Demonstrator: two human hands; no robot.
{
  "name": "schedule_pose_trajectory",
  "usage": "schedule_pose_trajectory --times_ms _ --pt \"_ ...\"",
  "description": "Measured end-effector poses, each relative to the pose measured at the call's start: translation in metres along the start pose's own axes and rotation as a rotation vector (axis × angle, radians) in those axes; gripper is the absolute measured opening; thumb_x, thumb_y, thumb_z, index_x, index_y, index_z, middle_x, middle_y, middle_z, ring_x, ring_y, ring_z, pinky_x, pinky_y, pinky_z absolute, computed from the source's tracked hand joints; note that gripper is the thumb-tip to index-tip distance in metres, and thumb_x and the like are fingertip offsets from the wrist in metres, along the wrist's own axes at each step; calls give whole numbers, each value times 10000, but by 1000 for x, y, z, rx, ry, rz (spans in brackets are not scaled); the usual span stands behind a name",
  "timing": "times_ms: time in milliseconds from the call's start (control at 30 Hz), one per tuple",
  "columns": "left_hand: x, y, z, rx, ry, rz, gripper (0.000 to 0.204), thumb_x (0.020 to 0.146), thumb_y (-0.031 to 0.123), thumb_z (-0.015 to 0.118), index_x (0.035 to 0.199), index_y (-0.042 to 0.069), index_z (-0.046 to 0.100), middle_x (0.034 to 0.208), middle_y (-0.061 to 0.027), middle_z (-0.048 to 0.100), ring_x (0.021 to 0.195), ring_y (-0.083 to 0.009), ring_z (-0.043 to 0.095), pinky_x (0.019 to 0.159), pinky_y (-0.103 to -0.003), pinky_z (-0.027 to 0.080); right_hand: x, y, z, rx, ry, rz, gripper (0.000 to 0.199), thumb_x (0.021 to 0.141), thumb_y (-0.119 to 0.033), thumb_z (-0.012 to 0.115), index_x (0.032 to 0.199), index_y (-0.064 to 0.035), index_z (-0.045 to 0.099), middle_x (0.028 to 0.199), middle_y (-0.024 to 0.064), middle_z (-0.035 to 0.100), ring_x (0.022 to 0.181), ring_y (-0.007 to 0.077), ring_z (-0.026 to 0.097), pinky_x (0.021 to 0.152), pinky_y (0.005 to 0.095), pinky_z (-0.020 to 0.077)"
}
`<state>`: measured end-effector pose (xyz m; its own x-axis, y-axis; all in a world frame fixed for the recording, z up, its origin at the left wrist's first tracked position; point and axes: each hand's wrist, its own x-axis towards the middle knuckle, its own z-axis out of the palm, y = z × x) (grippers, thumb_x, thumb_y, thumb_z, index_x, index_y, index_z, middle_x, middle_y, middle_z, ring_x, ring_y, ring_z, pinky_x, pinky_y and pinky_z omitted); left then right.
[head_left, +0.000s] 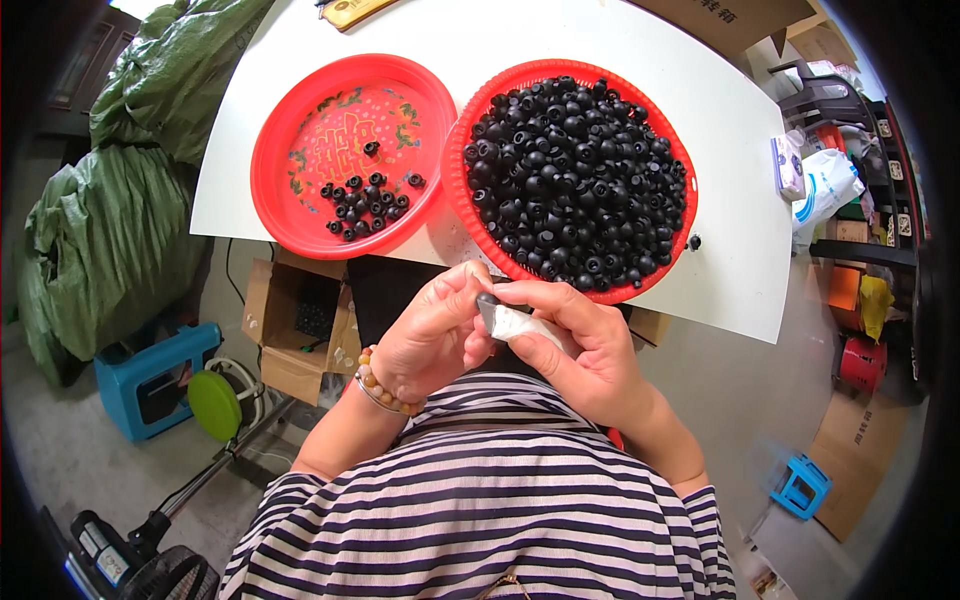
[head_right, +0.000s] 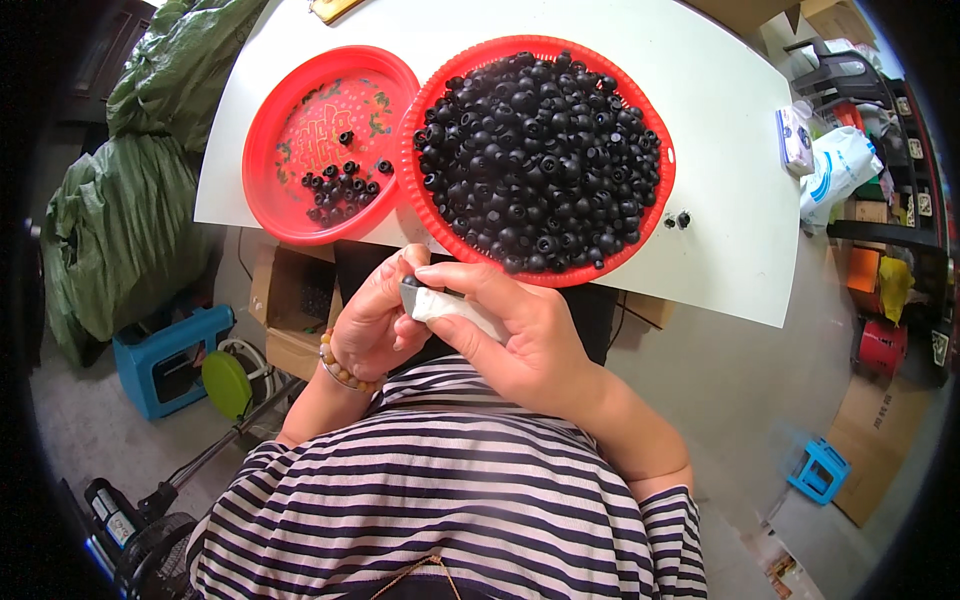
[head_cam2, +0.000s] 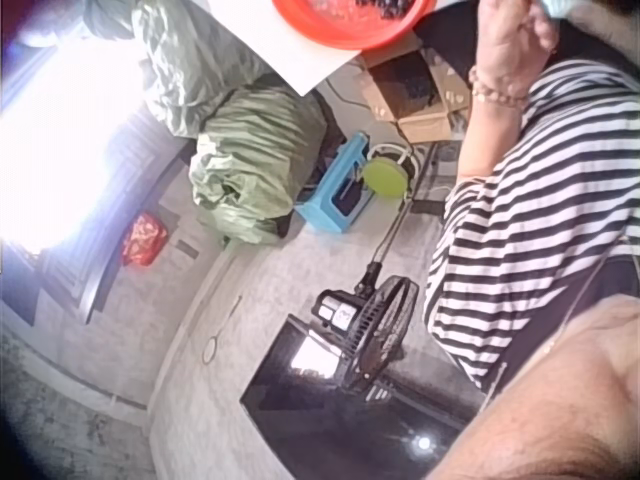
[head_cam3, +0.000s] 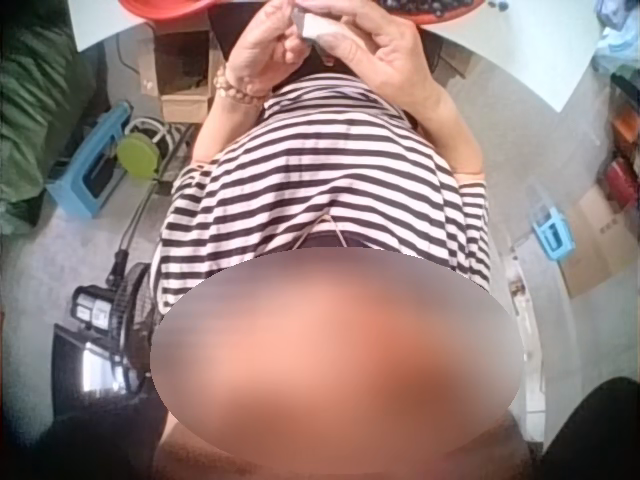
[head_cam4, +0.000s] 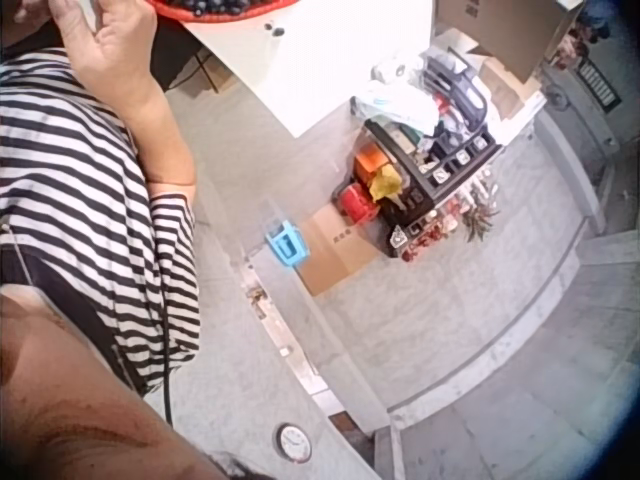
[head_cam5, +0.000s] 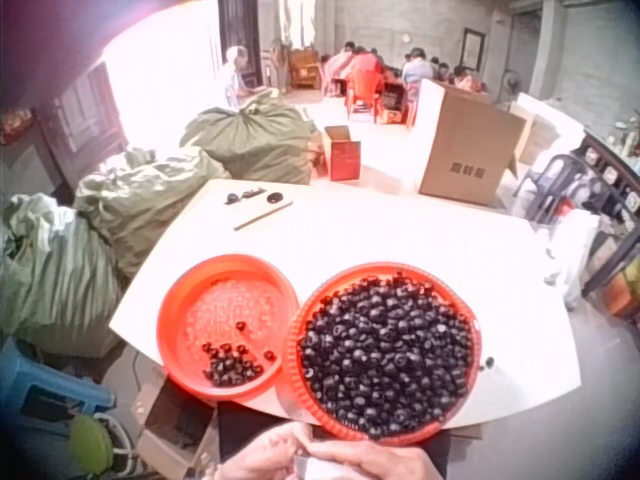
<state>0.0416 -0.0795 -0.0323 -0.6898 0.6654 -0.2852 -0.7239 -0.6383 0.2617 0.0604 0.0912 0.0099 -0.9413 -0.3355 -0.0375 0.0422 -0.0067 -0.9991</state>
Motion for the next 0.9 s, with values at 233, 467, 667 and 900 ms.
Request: schedule_pose_trajectory --times_ms 233,467,667,900 --pt "-2 3 -3 79 -28 71 166 886 231 517 886 66 502 670 -3 508 517 -61 479 441 -174 386 1 3 1 69 25 5 241 835 -66 559 1066 0 548 961 103 617 850 132 593 751 249 453" --pt "-7 48 -8 861 566 615 112 873 143 532 852 35 553 681 -20 546 486 -50 445 378 -162 322 -8 18 0 -161 -25 63 248 836 -185 575 1046 -54 560 862 104 623 750 182 617 668 268 463" --pt "-9 85 -18 1790 942 842 77 769 36 626 840 5 620 711 -26 574 564 -67 470 535 -206 388 -16 22 5 -326 -278 197 266 849 -295 522 1013 -89 558 814 121 624 702 297 602 626 368 464" --pt "18 48 23 1821 246 840 143 669 14 650 811 30 638 737 -52 554 640 -166 535 554 -266 419 -19 17 -6 -266 -359 169 260 831 -292 540 972 -79 587 832 132 631 724 295 611 651 364 472"
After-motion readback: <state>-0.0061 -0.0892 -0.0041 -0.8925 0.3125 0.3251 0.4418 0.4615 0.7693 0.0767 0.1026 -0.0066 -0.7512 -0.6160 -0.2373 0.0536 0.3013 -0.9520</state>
